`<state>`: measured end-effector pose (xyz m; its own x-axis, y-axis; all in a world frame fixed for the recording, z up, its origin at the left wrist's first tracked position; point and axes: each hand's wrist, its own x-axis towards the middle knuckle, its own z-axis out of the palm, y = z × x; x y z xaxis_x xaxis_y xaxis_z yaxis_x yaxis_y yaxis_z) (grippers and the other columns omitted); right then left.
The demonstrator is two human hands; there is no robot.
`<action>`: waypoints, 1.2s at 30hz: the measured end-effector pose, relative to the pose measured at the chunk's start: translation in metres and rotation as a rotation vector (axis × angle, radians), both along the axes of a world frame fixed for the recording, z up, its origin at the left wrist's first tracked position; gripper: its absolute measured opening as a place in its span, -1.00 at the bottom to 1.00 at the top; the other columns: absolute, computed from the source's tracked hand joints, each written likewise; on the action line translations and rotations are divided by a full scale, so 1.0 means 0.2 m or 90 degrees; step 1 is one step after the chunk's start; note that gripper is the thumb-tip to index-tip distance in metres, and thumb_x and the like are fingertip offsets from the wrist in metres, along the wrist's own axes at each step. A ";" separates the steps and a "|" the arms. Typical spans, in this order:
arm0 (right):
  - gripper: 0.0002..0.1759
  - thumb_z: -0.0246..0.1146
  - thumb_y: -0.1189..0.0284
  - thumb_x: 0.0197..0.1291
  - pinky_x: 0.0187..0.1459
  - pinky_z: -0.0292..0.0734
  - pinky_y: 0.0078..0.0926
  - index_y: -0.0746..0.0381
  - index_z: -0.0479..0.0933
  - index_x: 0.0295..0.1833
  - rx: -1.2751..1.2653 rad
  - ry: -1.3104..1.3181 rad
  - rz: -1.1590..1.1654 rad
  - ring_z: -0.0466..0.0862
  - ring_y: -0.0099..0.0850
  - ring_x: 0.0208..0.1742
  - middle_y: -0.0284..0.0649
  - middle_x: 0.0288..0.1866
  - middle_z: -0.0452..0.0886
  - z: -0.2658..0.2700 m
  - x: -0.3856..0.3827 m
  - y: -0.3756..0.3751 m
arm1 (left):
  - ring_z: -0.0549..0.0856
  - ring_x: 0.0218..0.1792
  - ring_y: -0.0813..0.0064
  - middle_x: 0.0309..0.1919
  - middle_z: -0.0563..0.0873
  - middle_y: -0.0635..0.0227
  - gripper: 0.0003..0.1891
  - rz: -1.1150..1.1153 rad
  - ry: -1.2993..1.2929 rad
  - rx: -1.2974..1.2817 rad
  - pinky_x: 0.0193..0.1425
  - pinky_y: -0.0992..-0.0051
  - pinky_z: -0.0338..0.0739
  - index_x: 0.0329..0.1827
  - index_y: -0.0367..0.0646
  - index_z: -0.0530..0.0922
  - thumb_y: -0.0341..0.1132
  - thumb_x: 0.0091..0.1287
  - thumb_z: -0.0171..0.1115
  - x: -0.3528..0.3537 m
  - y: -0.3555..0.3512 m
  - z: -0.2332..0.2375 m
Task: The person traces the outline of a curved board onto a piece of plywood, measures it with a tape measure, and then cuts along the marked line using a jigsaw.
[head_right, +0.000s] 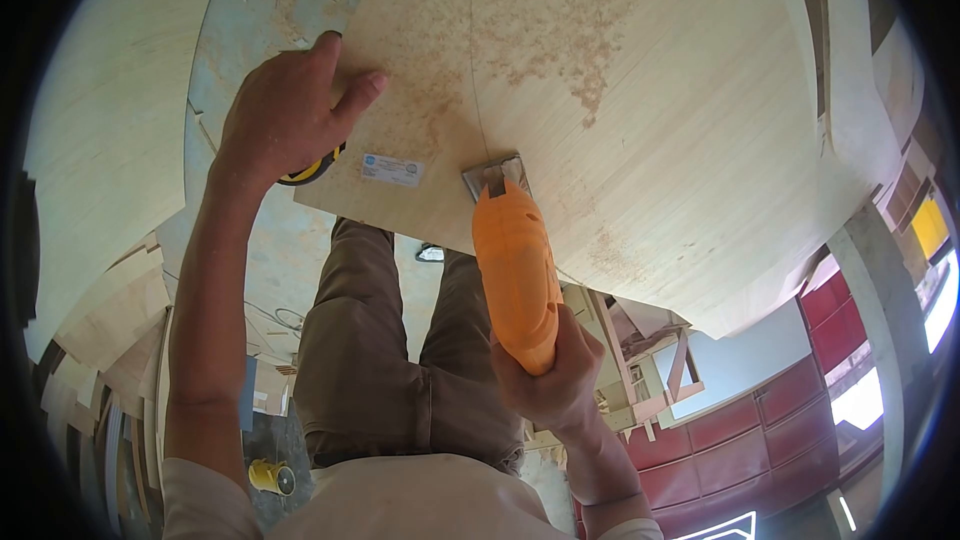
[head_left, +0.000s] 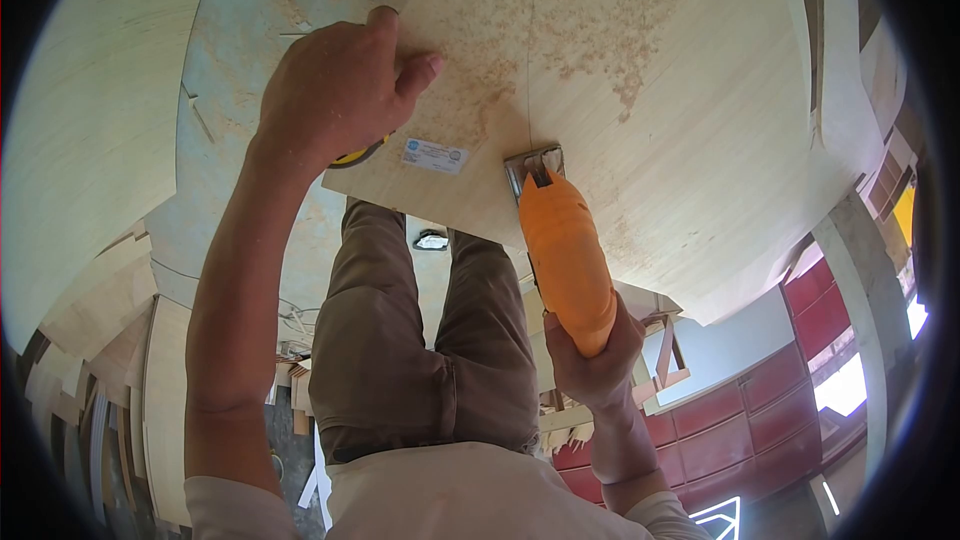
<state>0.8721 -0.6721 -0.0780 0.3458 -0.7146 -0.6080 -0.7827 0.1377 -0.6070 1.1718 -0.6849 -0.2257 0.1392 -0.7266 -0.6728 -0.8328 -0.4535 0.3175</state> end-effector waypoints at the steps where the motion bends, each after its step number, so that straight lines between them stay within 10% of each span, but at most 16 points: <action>1: -0.71 0.50 0.54 0.05 -0.43 0.64 -0.45 0.36 0.55 -0.18 -0.001 0.000 0.002 0.79 -0.33 -0.47 -0.16 -0.43 0.71 0.00 0.00 0.00 | 0.81 -0.24 0.00 -0.37 0.78 0.01 -0.40 0.003 0.003 0.005 -0.07 0.09 0.68 0.00 -0.34 0.55 0.19 0.54 0.16 0.00 0.00 0.00; 36: -0.67 0.52 0.52 0.07 -0.38 0.65 -0.45 0.41 0.57 -0.12 -0.003 -0.002 -0.048 0.80 -0.31 -0.43 -0.11 -0.40 0.73 0.00 0.13 -0.07 | 0.80 -0.32 0.00 -0.47 0.75 0.01 -0.44 0.006 0.039 0.006 -0.12 0.08 0.68 0.02 -0.39 0.53 0.10 0.57 0.16 0.01 -0.01 0.03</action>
